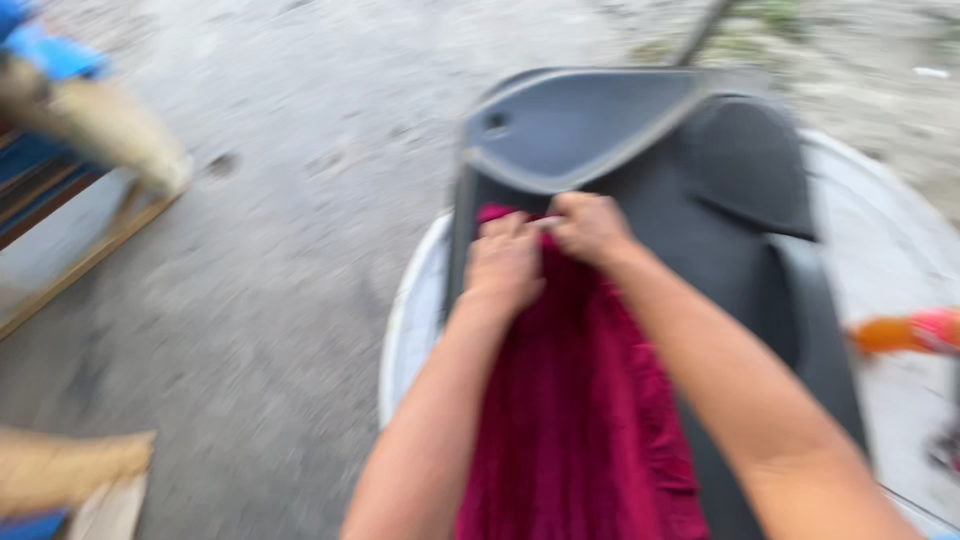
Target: The person lays a piece of pink stretch fabric over a gray car door trim panel resting on a round table, smooths it with their hands, and works the fabric edge over the panel's rim, tucking and pulling the material around the panel's contours section by section.
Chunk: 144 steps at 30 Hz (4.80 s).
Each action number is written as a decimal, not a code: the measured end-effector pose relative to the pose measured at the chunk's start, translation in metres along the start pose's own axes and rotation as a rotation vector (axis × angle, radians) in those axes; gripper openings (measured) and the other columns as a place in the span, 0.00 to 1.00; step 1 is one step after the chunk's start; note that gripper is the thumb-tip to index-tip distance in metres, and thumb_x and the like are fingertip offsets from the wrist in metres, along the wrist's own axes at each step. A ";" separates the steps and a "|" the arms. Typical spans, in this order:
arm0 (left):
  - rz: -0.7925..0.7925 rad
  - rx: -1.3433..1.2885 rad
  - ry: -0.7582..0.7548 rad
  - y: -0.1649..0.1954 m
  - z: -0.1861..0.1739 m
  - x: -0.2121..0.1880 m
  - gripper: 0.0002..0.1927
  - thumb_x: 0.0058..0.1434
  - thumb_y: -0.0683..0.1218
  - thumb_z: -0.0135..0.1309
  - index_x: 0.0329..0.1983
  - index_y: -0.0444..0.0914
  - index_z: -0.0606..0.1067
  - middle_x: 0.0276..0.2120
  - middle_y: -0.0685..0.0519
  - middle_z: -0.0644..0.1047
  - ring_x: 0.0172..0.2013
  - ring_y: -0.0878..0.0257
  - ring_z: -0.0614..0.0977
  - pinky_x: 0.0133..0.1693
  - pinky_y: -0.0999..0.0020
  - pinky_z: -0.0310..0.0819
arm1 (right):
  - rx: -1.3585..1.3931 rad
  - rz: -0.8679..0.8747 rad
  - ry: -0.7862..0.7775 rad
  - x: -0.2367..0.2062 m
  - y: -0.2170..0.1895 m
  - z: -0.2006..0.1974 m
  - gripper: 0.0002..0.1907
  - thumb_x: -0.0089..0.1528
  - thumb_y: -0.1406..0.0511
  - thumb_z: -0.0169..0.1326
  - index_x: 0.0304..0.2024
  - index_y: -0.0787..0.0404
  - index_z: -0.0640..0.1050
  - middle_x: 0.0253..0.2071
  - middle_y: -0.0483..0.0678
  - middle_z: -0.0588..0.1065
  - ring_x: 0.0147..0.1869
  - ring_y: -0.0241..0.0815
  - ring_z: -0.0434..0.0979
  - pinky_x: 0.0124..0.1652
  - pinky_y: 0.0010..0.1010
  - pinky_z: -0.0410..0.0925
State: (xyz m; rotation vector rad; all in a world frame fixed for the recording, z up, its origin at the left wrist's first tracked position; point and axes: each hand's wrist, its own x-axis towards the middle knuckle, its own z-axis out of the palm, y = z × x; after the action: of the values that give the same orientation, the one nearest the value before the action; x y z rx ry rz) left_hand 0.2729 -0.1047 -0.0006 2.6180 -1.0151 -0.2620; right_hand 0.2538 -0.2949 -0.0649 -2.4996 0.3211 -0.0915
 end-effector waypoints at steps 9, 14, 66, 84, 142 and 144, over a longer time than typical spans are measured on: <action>0.157 0.003 0.024 0.007 -0.002 0.006 0.34 0.48 0.39 0.57 0.62 0.44 0.72 0.53 0.46 0.72 0.52 0.44 0.73 0.54 0.53 0.72 | 0.005 0.156 0.005 -0.012 -0.027 -0.029 0.13 0.58 0.56 0.62 0.34 0.57 0.81 0.38 0.54 0.80 0.46 0.57 0.80 0.44 0.47 0.72; 0.263 0.118 -0.021 -0.013 0.016 0.024 0.25 0.52 0.37 0.55 0.56 0.40 0.74 0.49 0.45 0.74 0.52 0.45 0.75 0.51 0.54 0.73 | -0.051 0.057 -0.004 -0.010 -0.014 -0.011 0.15 0.59 0.53 0.61 0.35 0.57 0.81 0.40 0.53 0.80 0.46 0.56 0.81 0.44 0.46 0.73; 0.218 0.331 -0.329 0.021 -0.003 0.033 0.17 0.55 0.41 0.57 0.49 0.37 0.76 0.52 0.48 0.72 0.56 0.51 0.72 0.55 0.58 0.70 | -0.096 0.172 -0.275 -0.014 -0.026 -0.049 0.11 0.59 0.56 0.61 0.36 0.56 0.83 0.44 0.49 0.81 0.53 0.52 0.79 0.50 0.45 0.72; 0.151 0.064 -0.290 0.008 -0.002 0.019 0.32 0.54 0.34 0.53 0.64 0.45 0.71 0.63 0.53 0.68 0.64 0.52 0.67 0.62 0.56 0.62 | 0.075 0.171 -0.631 -0.001 0.023 -0.069 0.19 0.57 0.53 0.64 0.42 0.58 0.83 0.39 0.50 0.82 0.45 0.44 0.81 0.44 0.38 0.72; 0.369 0.285 -0.391 0.027 -0.003 0.037 0.15 0.63 0.39 0.51 0.52 0.40 0.77 0.49 0.52 0.75 0.51 0.53 0.75 0.53 0.57 0.70 | 0.219 0.077 -0.129 -0.016 0.015 -0.029 0.12 0.54 0.65 0.66 0.33 0.62 0.76 0.33 0.55 0.79 0.39 0.52 0.81 0.39 0.41 0.73; 0.380 0.294 -0.375 0.027 0.001 0.039 0.16 0.61 0.39 0.52 0.53 0.40 0.77 0.49 0.51 0.75 0.52 0.52 0.74 0.53 0.58 0.70 | 0.230 0.077 -0.143 -0.015 0.018 -0.029 0.11 0.56 0.64 0.65 0.34 0.62 0.76 0.35 0.55 0.80 0.40 0.52 0.81 0.40 0.41 0.73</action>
State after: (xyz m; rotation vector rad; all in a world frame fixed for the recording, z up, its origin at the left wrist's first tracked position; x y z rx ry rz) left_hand 0.2845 -0.1504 0.0059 2.6040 -1.7704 -0.5606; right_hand 0.2320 -0.3214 -0.0517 -2.2496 0.3269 0.0774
